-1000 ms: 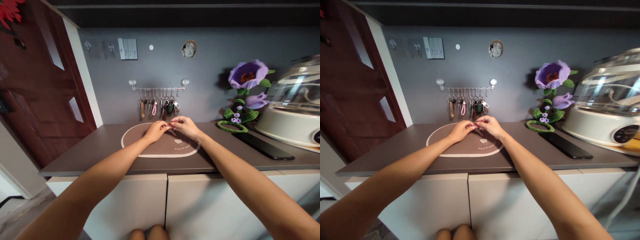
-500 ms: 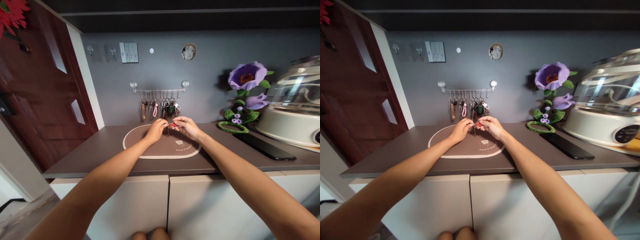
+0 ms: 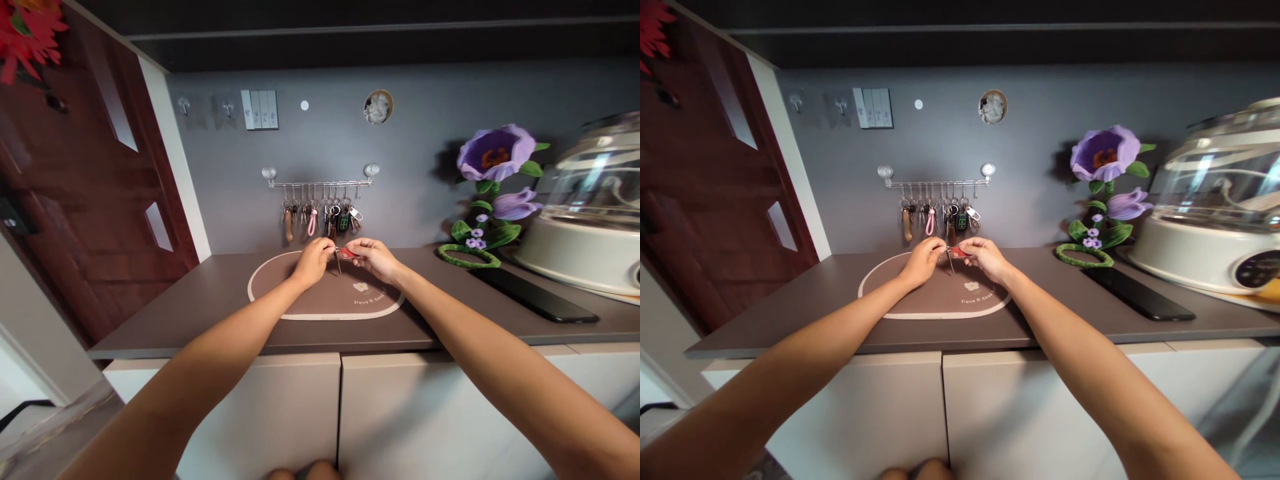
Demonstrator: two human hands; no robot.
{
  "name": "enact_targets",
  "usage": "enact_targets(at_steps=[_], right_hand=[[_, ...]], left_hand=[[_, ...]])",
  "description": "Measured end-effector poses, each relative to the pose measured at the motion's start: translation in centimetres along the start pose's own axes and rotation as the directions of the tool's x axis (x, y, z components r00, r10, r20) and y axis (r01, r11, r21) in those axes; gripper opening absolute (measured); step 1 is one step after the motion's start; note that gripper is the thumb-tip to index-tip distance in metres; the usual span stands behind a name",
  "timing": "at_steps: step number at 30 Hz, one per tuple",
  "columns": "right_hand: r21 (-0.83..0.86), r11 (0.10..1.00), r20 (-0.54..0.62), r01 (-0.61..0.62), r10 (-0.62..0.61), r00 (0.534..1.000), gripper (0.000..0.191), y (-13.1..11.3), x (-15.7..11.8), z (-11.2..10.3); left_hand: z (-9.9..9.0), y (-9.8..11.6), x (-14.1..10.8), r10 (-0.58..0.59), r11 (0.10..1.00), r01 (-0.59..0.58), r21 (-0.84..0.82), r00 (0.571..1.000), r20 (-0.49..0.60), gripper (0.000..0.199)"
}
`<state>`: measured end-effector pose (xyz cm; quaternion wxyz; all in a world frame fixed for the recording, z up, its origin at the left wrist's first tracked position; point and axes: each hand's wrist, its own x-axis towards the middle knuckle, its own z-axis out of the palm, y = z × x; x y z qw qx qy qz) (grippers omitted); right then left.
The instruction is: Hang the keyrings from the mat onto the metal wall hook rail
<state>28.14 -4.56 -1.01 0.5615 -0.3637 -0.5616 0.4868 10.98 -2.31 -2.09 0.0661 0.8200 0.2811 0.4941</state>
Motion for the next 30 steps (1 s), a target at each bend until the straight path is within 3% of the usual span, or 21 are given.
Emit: enact_targets(at_steps=[6,11,30], right_hand=[[-0.018,0.999,0.085,-0.045,0.047,0.995,0.014,0.6,-0.1,0.1],[-0.160,0.985,0.085,0.058,-0.044,0.995,0.021,0.9,0.0,0.2],[-0.361,0.879,0.212,0.312,-0.248,0.945,0.028,-0.4,-1.1,1.3]], left_hand=[[0.2,-0.4,-0.1,-0.085,0.987,0.082,-0.137,0.996,-0.016,0.012],[-0.1,0.3,0.0,-0.066,0.996,0.067,-0.058,0.998,0.005,0.012],[0.1,0.5,-0.2,-0.033,0.999,0.033,-0.010,0.999,0.005,0.015]])
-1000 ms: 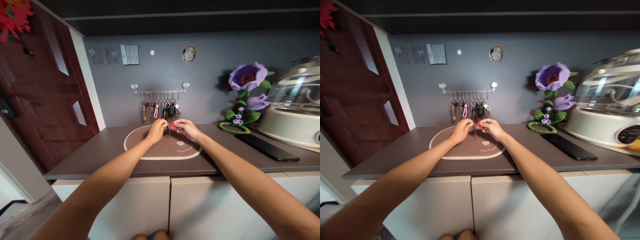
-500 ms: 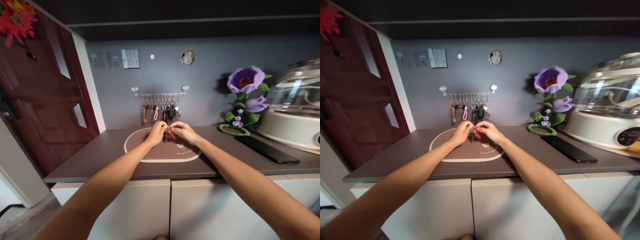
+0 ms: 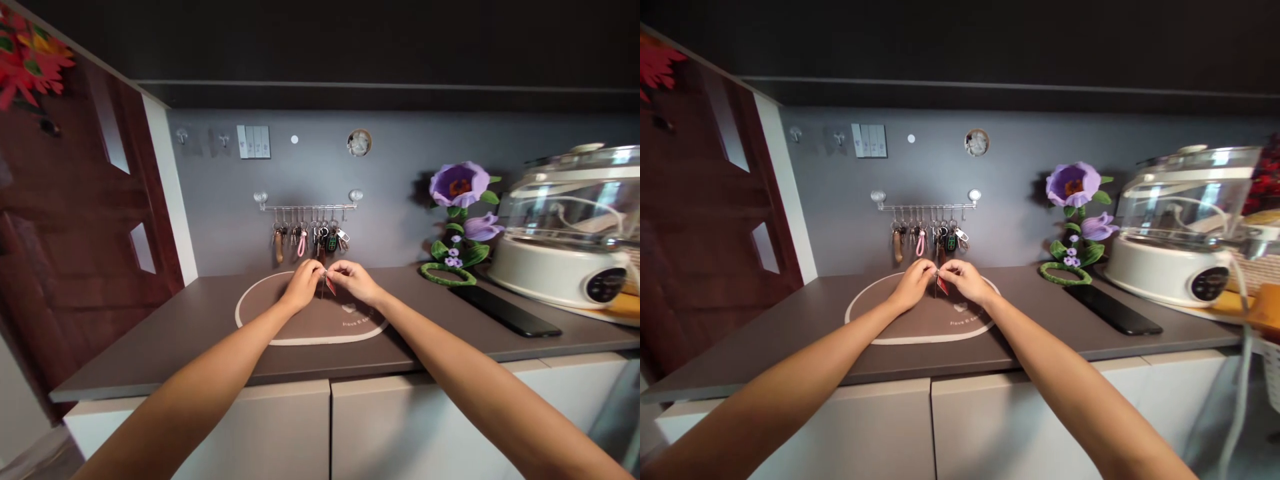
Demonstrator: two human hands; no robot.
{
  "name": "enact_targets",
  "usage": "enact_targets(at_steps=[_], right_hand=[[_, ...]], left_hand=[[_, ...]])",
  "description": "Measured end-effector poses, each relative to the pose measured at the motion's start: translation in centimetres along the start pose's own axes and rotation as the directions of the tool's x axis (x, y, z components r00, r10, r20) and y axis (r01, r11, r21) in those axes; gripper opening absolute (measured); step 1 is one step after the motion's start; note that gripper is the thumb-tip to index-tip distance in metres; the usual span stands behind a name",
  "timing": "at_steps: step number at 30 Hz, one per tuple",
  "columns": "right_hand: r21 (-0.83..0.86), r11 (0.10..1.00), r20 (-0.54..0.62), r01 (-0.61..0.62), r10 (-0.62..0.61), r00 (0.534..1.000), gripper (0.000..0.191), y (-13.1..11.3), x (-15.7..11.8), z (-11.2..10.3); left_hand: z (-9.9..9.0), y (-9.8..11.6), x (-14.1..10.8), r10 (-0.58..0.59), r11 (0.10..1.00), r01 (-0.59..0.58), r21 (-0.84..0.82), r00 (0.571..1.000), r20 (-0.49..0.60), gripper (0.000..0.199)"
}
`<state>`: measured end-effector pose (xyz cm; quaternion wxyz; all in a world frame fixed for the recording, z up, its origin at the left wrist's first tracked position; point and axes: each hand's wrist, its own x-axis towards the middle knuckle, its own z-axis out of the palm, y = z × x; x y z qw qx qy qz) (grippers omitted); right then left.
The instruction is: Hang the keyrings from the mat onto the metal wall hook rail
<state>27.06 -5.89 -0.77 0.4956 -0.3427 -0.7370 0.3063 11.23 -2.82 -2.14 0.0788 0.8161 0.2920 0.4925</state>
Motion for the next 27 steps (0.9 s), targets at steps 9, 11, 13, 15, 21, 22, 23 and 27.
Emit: enact_targets(at_steps=[9,11,13,15,21,22,23,27], right_hand=[[0.035,0.999,-0.148,0.040,-0.034,0.988,0.029,0.6,0.8,-0.1],[0.080,0.996,-0.198,0.050,-0.034,0.980,0.027,0.4,1.2,-0.4],[0.131,0.990,-0.239,0.050,-0.017,0.971,0.027,0.2,1.8,-0.9],[0.183,0.983,-0.274,0.022,0.030,0.961,0.028,0.0,2.5,-1.5],[0.428,0.902,-0.356,-0.055,0.225,0.907,0.018,-0.4,5.5,-3.9],[0.453,0.890,-0.369,-0.044,0.232,0.900,0.014,-0.5,6.1,-4.2],[0.475,0.879,-0.384,-0.033,0.241,0.891,0.009,-0.6,6.7,-4.5],[0.551,0.834,-0.430,-0.035,0.320,0.844,0.010,-0.9,9.1,-5.3]], left_hand=[[0.2,-0.9,-0.2,-0.049,0.999,0.050,0.000,0.997,-0.064,0.021],[0.3,-1.1,-0.2,-0.056,0.998,0.057,0.020,0.997,-0.061,0.021],[0.3,-1.4,-0.3,-0.059,0.997,0.061,0.042,0.997,-0.056,0.022],[0.4,-1.6,-0.3,-0.060,0.996,0.063,0.062,0.997,-0.053,0.023],[0.6,-2.0,-0.4,-0.081,0.992,0.085,0.091,0.996,-0.038,0.026],[0.6,-2.0,-0.4,-0.084,0.992,0.087,0.094,0.996,-0.032,0.025],[0.7,-1.9,-0.4,-0.086,0.991,0.088,0.097,0.996,-0.026,0.025],[0.7,-1.9,-0.4,-0.094,0.990,0.095,0.102,0.995,-0.012,0.025]])
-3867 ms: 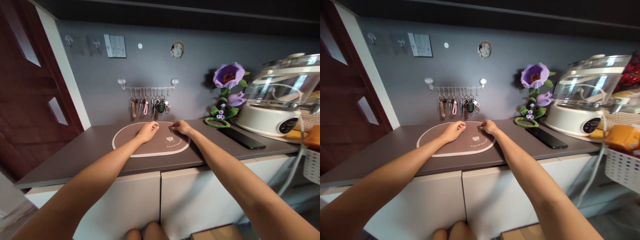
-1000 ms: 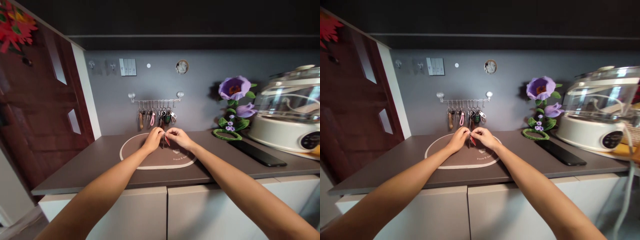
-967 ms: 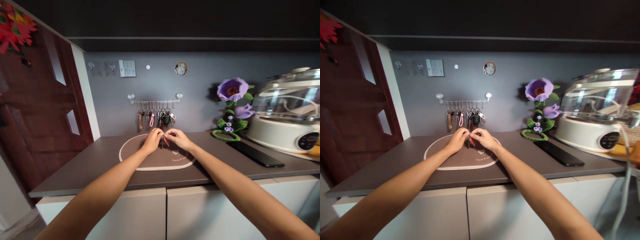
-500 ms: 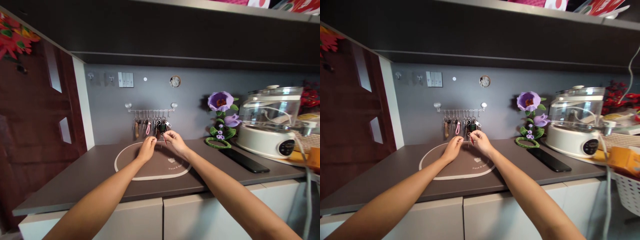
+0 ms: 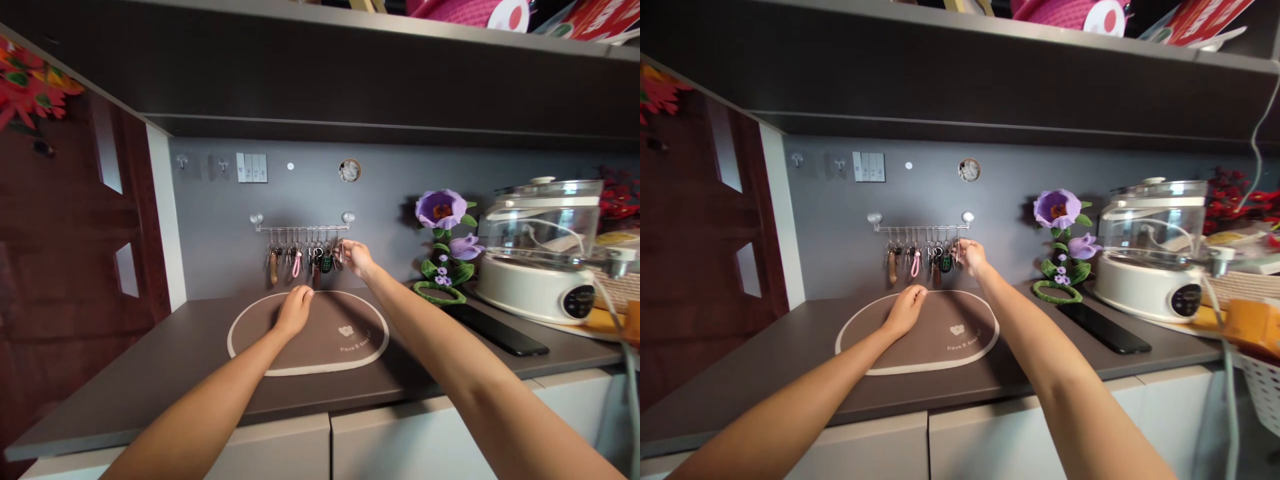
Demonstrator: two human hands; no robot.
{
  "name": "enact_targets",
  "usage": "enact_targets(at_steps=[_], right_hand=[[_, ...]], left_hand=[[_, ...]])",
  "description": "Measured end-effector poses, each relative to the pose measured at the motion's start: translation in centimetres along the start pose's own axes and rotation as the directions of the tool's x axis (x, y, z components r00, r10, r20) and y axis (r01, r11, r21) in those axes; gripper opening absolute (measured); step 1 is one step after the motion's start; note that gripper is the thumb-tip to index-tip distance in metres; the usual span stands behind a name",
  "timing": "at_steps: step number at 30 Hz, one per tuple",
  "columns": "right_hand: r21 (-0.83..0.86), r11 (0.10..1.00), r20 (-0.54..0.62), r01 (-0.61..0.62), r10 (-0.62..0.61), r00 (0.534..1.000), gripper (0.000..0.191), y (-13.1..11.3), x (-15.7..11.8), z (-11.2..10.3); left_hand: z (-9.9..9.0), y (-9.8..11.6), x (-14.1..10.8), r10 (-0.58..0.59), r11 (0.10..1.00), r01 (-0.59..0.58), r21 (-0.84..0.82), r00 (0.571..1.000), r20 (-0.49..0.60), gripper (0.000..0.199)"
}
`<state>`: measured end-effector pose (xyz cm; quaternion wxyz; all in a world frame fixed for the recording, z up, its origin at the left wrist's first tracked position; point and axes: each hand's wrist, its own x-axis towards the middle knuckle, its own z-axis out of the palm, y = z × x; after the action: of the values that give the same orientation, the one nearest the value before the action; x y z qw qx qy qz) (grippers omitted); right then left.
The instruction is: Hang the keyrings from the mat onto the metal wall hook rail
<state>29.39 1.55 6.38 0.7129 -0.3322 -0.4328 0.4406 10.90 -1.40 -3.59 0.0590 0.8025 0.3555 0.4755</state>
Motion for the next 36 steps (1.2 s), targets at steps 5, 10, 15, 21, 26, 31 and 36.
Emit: enact_targets(at_steps=[5,10,15,21,26,31,36], right_hand=[[0.024,0.999,-0.112,-0.025,0.027,0.993,0.013,-0.3,1.9,0.6],[0.025,0.999,-0.148,-0.042,0.046,0.988,0.014,-0.1,2.7,0.5],[0.021,0.998,-0.141,-0.065,0.068,0.988,0.015,0.3,2.8,0.0],[0.017,0.996,-0.134,-0.085,0.086,0.987,0.014,1.0,2.5,-0.6],[-0.024,0.998,-0.126,-0.056,0.052,0.991,0.008,1.6,2.7,-1.0],[-0.107,0.994,-0.132,-0.020,0.006,0.991,0.005,2.1,2.8,-1.4],[-0.148,0.988,-0.187,-0.039,0.011,0.982,0.007,2.7,2.1,-2.0]], left_hand=[[0.1,-0.1,0.0,-0.005,1.000,0.005,-0.004,1.000,0.010,0.027],[0.1,-0.2,0.1,-0.014,1.000,0.014,-0.015,1.000,0.015,0.026],[0.1,-0.3,0.1,-0.006,1.000,0.006,-0.021,1.000,0.018,0.026],[0.1,-0.3,0.2,-0.015,1.000,0.015,-0.014,1.000,0.019,0.025],[0.0,-0.2,0.2,-0.018,1.000,0.018,-0.015,1.000,0.017,0.024],[0.0,-0.2,0.2,-0.034,0.999,0.035,-0.015,0.999,0.025,0.025],[0.2,-0.6,0.1,-0.080,0.994,0.082,-0.065,0.996,0.035,0.022]])
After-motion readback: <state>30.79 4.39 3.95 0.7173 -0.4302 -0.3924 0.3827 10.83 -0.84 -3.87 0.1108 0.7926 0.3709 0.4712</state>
